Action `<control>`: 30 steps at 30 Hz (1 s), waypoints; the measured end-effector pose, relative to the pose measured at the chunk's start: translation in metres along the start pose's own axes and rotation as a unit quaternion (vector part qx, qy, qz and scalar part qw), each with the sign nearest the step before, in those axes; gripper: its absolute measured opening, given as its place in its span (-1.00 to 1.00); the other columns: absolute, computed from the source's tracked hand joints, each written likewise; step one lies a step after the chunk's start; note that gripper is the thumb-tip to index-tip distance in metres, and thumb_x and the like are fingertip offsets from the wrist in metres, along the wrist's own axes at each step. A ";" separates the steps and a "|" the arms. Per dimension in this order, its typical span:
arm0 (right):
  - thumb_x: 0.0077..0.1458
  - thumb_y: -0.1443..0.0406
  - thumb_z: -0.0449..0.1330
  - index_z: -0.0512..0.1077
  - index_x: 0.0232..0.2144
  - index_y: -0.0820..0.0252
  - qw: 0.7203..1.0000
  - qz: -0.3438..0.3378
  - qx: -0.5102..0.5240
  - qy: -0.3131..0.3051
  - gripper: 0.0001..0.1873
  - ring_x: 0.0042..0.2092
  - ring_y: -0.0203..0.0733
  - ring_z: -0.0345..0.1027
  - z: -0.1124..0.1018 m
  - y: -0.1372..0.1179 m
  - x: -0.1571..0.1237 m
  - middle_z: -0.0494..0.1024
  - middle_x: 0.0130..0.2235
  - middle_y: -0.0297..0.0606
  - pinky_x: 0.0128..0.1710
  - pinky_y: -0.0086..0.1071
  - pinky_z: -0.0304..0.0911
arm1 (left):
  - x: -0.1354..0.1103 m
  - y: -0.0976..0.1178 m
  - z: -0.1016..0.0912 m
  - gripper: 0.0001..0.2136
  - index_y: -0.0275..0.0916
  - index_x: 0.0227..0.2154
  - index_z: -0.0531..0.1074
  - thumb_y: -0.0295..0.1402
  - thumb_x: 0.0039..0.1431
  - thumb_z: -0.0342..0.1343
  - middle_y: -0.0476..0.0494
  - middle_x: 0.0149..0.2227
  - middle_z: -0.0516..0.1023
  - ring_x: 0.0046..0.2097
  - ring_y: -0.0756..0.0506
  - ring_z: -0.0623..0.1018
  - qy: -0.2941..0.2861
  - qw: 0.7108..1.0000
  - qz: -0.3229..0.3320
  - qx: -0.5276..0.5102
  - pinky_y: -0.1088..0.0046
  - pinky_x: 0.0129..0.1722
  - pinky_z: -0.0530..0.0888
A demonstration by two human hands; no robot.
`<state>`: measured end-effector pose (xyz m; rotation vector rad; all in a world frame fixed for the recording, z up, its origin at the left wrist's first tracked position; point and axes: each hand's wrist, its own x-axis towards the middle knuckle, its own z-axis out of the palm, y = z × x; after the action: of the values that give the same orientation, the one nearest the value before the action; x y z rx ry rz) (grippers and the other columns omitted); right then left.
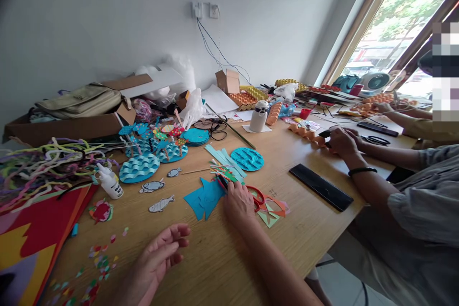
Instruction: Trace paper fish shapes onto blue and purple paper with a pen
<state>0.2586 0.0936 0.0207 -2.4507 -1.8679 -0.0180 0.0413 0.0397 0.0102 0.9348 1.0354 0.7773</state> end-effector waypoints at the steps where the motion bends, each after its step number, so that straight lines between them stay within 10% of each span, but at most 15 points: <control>1: 0.13 0.35 -0.03 0.34 -0.17 0.23 1.000 -0.001 -0.001 -0.001 -0.77 -0.10 -0.01 0.30 0.000 0.000 0.000 0.42 -0.14 -0.08 -0.34 -0.33 0.14 | -0.001 0.002 -0.001 -0.68 -0.23 -0.13 0.42 -0.35 0.03 -0.01 -0.18 -0.08 0.46 -0.08 -0.14 0.44 -0.022 0.998 0.025 0.057 0.43 -0.21 0.41; 9: 0.13 0.39 -0.06 0.35 -0.16 0.21 1.000 -0.022 -0.008 -0.002 -0.74 -0.10 0.00 0.29 -0.004 -0.001 0.000 0.42 -0.14 -0.10 -0.32 -0.29 0.14 | 0.020 0.023 0.005 -0.58 -0.29 -0.07 0.41 -0.60 0.01 -0.14 -0.26 0.02 0.41 0.12 -0.24 0.28 -0.033 0.809 0.230 0.540 0.12 0.15 0.15; 19: 0.08 0.27 0.11 0.40 -0.26 0.19 0.984 -0.163 0.072 -0.031 -0.83 -0.11 -0.08 0.30 -0.016 -0.027 -0.028 0.45 -0.15 -0.14 -0.17 -0.34 0.16 | 0.050 0.017 0.003 -0.59 -0.15 -0.09 0.44 -0.62 0.07 -0.12 -0.16 0.03 0.41 0.16 -0.22 0.25 -0.043 0.811 0.233 0.535 0.23 0.17 0.13; 30: 0.09 0.34 0.10 0.40 -0.26 0.20 0.990 -0.135 0.033 -0.035 -0.85 -0.15 -0.03 0.36 -0.010 -0.048 -0.016 0.48 -0.22 -0.12 -0.25 -0.31 0.20 | 0.061 0.027 0.005 -0.67 -0.21 -0.24 0.47 -0.59 0.15 -0.18 -0.23 -0.14 0.43 -0.06 -0.20 0.37 -0.076 0.762 0.240 0.597 0.29 -0.02 0.27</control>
<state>0.2083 0.0903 0.0323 -2.1657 -2.1778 0.1161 0.0634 0.1028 0.0137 2.4001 1.1213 0.3397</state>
